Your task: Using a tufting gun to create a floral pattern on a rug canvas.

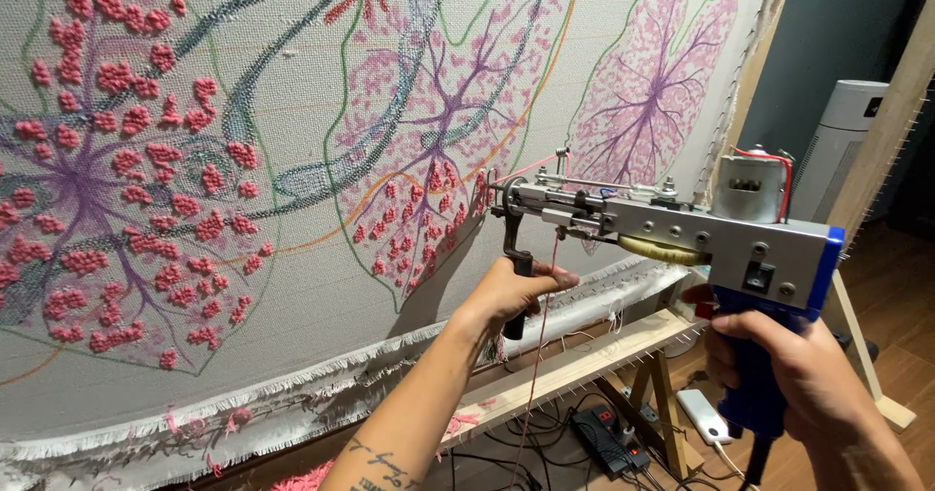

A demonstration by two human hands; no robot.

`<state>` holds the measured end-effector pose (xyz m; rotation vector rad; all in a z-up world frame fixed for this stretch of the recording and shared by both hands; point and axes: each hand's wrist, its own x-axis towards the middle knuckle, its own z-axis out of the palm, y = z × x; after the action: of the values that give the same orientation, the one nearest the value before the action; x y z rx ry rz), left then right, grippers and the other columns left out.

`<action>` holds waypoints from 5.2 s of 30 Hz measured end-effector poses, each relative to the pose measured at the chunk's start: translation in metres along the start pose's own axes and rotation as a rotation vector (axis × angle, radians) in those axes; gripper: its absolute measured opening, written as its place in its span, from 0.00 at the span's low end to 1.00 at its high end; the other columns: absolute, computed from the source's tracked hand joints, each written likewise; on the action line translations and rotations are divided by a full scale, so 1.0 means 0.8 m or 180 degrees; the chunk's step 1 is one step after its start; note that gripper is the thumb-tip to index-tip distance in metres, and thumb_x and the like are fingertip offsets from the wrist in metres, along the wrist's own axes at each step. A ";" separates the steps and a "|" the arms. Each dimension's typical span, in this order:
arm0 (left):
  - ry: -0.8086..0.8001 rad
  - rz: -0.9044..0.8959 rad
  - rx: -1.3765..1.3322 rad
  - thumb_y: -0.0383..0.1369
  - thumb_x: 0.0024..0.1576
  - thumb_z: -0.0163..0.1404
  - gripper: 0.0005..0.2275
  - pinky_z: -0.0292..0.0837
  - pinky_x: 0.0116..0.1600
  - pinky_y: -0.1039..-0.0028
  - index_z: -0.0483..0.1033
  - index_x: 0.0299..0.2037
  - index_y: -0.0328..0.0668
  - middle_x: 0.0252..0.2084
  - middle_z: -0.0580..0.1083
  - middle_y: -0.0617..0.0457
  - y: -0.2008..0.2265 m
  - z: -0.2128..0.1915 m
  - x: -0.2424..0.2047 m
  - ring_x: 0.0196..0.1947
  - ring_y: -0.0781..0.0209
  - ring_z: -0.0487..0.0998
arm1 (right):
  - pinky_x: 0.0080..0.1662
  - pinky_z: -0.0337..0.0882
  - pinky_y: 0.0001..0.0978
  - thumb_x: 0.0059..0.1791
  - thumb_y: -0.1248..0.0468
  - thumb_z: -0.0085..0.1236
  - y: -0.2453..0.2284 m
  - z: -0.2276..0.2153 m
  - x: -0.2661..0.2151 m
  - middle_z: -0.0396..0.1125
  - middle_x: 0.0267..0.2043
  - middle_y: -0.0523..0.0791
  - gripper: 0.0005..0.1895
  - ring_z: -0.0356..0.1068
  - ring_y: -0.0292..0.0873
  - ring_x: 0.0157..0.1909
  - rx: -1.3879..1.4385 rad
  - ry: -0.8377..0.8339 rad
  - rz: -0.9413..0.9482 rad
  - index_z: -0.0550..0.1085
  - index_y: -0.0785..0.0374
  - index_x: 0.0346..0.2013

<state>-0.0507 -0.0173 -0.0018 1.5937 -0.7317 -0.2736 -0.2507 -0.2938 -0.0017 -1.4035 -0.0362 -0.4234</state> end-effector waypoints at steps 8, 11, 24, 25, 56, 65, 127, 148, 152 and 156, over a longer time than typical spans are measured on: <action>0.0664 -0.0236 0.0061 0.41 0.47 0.67 0.14 0.60 0.25 0.78 0.86 0.39 0.44 0.33 0.81 0.58 -0.002 -0.029 0.021 0.19 0.74 0.64 | 0.24 0.63 0.35 0.46 0.68 0.55 -0.026 0.115 -0.018 0.60 0.21 0.43 0.09 0.60 0.40 0.20 -0.0099 0.0109 0.0011 0.74 0.69 0.39; 0.0831 -0.0196 0.0178 0.42 0.46 0.68 0.15 0.62 0.25 0.78 0.86 0.39 0.43 0.34 0.81 0.58 -0.020 -0.052 0.039 0.19 0.73 0.64 | 0.24 0.63 0.33 0.45 0.69 0.54 -0.012 0.136 -0.016 0.61 0.21 0.43 0.12 0.60 0.39 0.21 -0.0188 0.0236 0.0051 0.77 0.68 0.42; 0.0910 -0.0267 0.0579 0.46 0.45 0.67 0.19 0.60 0.24 0.76 0.86 0.41 0.45 0.31 0.80 0.60 -0.004 -0.072 0.041 0.17 0.72 0.61 | 0.25 0.60 0.33 0.47 0.71 0.54 0.004 0.148 -0.002 0.59 0.22 0.43 0.09 0.57 0.39 0.21 0.0282 0.0092 -0.0109 0.72 0.74 0.39; 0.0923 -0.0276 0.0583 0.46 0.45 0.67 0.19 0.60 0.24 0.76 0.86 0.41 0.45 0.31 0.80 0.60 -0.004 -0.073 0.041 0.17 0.72 0.61 | 0.25 0.60 0.33 0.47 0.71 0.54 0.002 0.150 -0.002 0.59 0.22 0.43 0.09 0.57 0.39 0.21 0.0288 0.0079 -0.0101 0.72 0.74 0.39; 0.0408 -0.0174 -0.0039 0.41 0.55 0.64 0.20 0.66 0.26 0.75 0.75 0.49 0.34 0.38 0.79 0.47 0.029 0.042 0.007 0.29 0.62 0.78 | 0.29 0.58 0.41 0.49 0.68 0.53 0.063 -0.065 -0.016 0.57 0.28 0.49 0.23 0.55 0.45 0.27 0.0564 0.0658 0.0506 0.69 0.81 0.55; -0.0611 0.0179 -0.0250 0.39 0.59 0.59 0.20 0.75 0.36 0.73 0.78 0.55 0.30 0.50 0.81 0.47 -0.013 0.017 0.062 0.42 0.64 0.82 | 0.31 0.59 0.40 0.47 0.67 0.50 0.121 -0.115 0.038 0.59 0.29 0.47 0.28 0.56 0.44 0.29 0.0909 -0.0086 0.0730 0.69 0.73 0.62; 0.3044 0.1943 0.2982 0.37 0.51 0.63 0.12 0.72 0.45 0.62 0.78 0.36 0.38 0.35 0.75 0.48 0.060 -0.045 0.011 0.37 0.51 0.76 | 0.33 0.58 0.41 0.50 0.62 0.48 0.124 -0.148 -0.017 0.53 0.27 0.48 0.28 0.53 0.46 0.27 0.1372 0.0142 0.0084 0.65 0.79 0.61; 0.2290 0.2614 0.3889 0.36 0.47 0.60 0.06 0.68 0.48 0.62 0.77 0.27 0.46 0.34 0.77 0.55 0.040 -0.051 -0.004 0.41 0.55 0.76 | 0.32 0.58 0.42 0.51 0.64 0.46 0.138 -0.160 -0.002 0.52 0.25 0.48 0.30 0.55 0.48 0.27 0.1235 -0.0366 0.0078 0.63 0.82 0.65; 0.2823 0.2311 0.3134 0.39 0.52 0.62 0.10 0.73 0.45 0.64 0.78 0.32 0.42 0.35 0.76 0.52 0.057 -0.045 0.006 0.37 0.55 0.77 | 0.33 0.58 0.42 0.51 0.64 0.46 0.137 -0.157 -0.004 0.52 0.25 0.49 0.30 0.55 0.48 0.27 0.1180 -0.0389 0.0116 0.63 0.81 0.65; 0.3253 0.1879 0.2997 0.36 0.54 0.61 0.08 0.72 0.42 0.61 0.80 0.33 0.41 0.35 0.76 0.49 0.049 -0.047 0.025 0.37 0.51 0.77 | 0.33 0.58 0.41 0.52 0.64 0.46 0.139 -0.159 -0.008 0.52 0.26 0.48 0.30 0.54 0.46 0.27 0.1136 -0.0173 0.0051 0.65 0.82 0.66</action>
<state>-0.0256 0.0011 0.0473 1.9410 -0.4617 1.4081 -0.2509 -0.4025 -0.1312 -1.0624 -0.1385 -0.3458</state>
